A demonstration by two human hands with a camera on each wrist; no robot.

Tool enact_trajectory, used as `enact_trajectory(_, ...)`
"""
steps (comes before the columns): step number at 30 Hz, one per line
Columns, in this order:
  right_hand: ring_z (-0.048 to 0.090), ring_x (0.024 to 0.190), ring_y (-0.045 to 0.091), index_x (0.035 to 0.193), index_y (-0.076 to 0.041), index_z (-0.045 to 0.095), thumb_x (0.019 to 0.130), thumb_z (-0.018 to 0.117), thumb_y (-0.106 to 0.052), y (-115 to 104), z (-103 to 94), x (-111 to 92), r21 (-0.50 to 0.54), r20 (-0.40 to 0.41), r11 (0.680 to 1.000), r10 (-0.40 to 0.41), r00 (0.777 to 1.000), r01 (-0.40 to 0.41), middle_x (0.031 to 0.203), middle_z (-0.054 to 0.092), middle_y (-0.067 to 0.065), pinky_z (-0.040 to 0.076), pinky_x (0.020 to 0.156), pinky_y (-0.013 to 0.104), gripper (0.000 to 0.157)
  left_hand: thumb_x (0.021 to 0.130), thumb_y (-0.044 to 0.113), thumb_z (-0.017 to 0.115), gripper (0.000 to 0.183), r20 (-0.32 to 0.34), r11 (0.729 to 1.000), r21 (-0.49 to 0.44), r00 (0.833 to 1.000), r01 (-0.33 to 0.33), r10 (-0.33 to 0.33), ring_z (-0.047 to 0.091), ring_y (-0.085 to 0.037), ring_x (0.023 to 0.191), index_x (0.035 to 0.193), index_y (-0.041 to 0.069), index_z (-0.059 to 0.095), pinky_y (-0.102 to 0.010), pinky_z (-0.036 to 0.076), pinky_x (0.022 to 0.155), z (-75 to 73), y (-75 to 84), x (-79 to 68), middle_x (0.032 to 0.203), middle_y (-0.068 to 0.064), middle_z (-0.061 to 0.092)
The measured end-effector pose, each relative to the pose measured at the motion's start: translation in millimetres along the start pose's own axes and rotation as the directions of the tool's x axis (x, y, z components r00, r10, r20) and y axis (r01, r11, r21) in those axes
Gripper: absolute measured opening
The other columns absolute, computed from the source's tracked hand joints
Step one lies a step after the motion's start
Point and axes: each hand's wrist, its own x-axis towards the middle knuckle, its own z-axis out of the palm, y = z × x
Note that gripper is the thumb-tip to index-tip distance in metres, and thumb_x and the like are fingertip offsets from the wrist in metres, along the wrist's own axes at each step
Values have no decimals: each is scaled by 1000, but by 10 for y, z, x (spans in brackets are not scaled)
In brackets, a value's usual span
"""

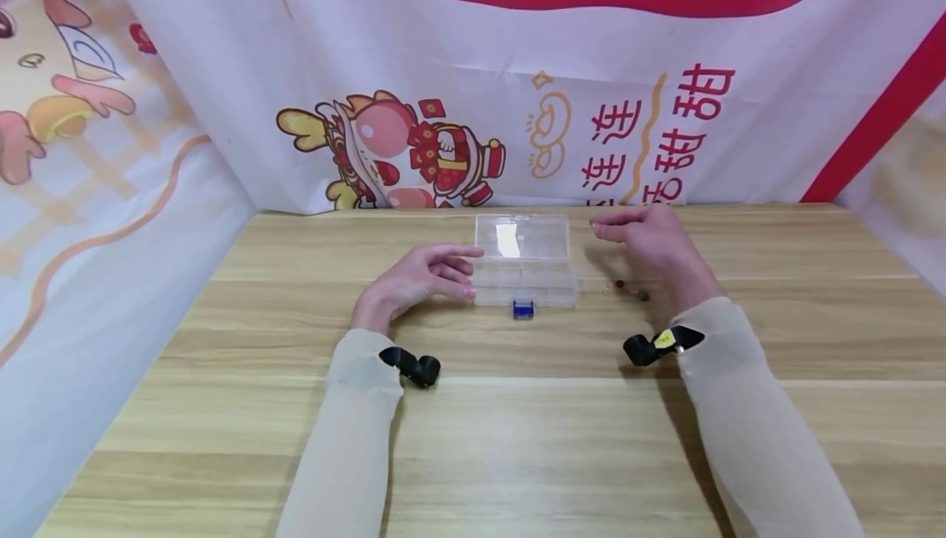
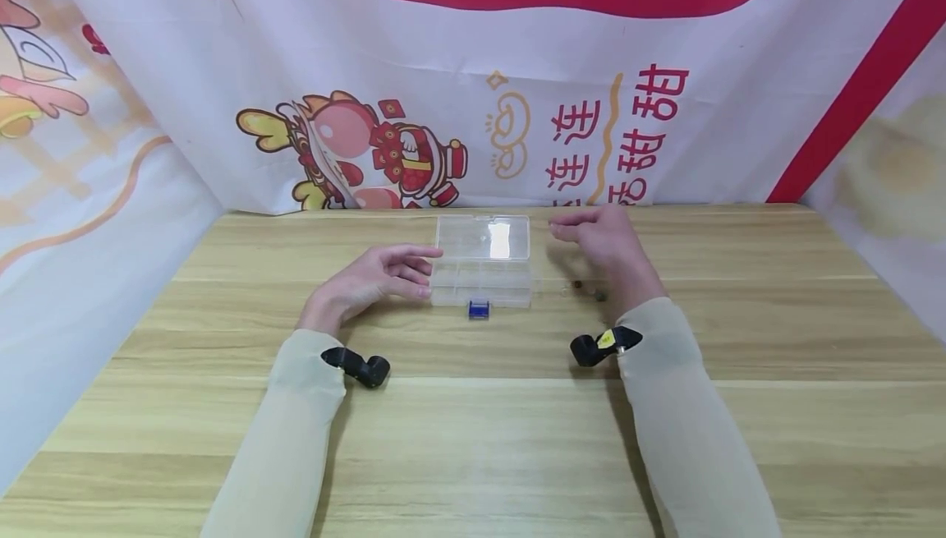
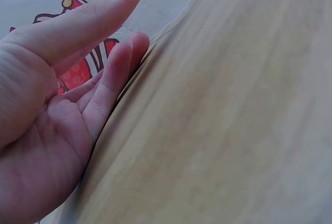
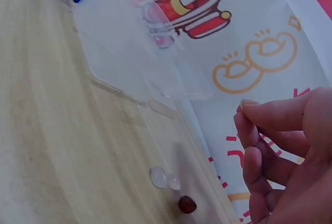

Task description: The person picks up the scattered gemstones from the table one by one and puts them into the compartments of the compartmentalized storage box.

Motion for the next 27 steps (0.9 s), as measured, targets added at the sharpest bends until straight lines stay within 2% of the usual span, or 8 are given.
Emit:
enact_trajectory(6, 46, 150, 28, 139, -13, 70, 101, 74, -27, -29, 54, -31, 49, 27, 998, -26, 999, 25, 152, 62, 9, 21, 132, 58, 40, 88, -1, 83, 65, -4, 1000, -4, 1000, -8, 8, 75, -17, 104, 147, 19, 65, -38, 53, 114, 22, 0, 0, 134, -13, 65)
enact_trajectory(13, 60, 130, 19, 138, -7, 69, 101, 75, -24, -39, 131, -97, 62, 48, 992, -115, 992, 112, 144, 67, 9, 35, 126, 50, 42, 88, -1, 84, 64, -11, 1000, -10, 1000, -1, 1, 74, -18, 106, 145, 21, 66, -41, 51, 117, 11, 6, -19, 135, -13, 65)
enact_trajectory(17, 62, 113, 13, 137, -9, 70, 101, 75, -27, -36, 186, -158, 59, 59, 993, -110, 992, 107, 131, 71, 1, 50, 108, 42, 41, 88, 0, 83, 64, -9, 1000, -1, 1000, 3, -3, 75, -18, 107, 146, 21, 65, -41, 52, 116, -2, 1, -29, 135, -13, 65)
enact_trajectory(20, 61, 107, 14, 136, -11, 70, 101, 75, -28, -26, 230, -201, 69, 78, 994, -95, 992, 89, 127, 72, -1, 56, 94, 36, 40, 89, 0, 83, 64, -8, 1000, 4, 1000, 4, -4, 75, -19, 107, 146, 22, 65, -41, 52, 116, -7, -5, -30, 135, -13, 65)
enact_trajectory(24, 60, 103, 15, 135, -10, 72, 102, 74, -26, -4, 279, -232, 70, 89, 993, -96, 991, 90, 131, 72, 4, 58, 85, 31, 36, 89, 1, 84, 64, -4, 1000, 9, 1000, 3, -3, 75, -18, 107, 146, 22, 65, -39, 52, 115, -5, -8, -21, 134, -12, 65)
enact_trajectory(27, 59, 92, 13, 133, -11, 73, 101, 75, -27, -1, 301, -235, 53, 88, 994, -97, 991, 92, 125, 73, 4, 55, 74, 27, 36, 89, 0, 83, 64, -3, 1000, 5, 1000, 1, -1, 75, -18, 106, 147, 21, 64, -39, 53, 115, -6, 5, -21, 135, -12, 64)
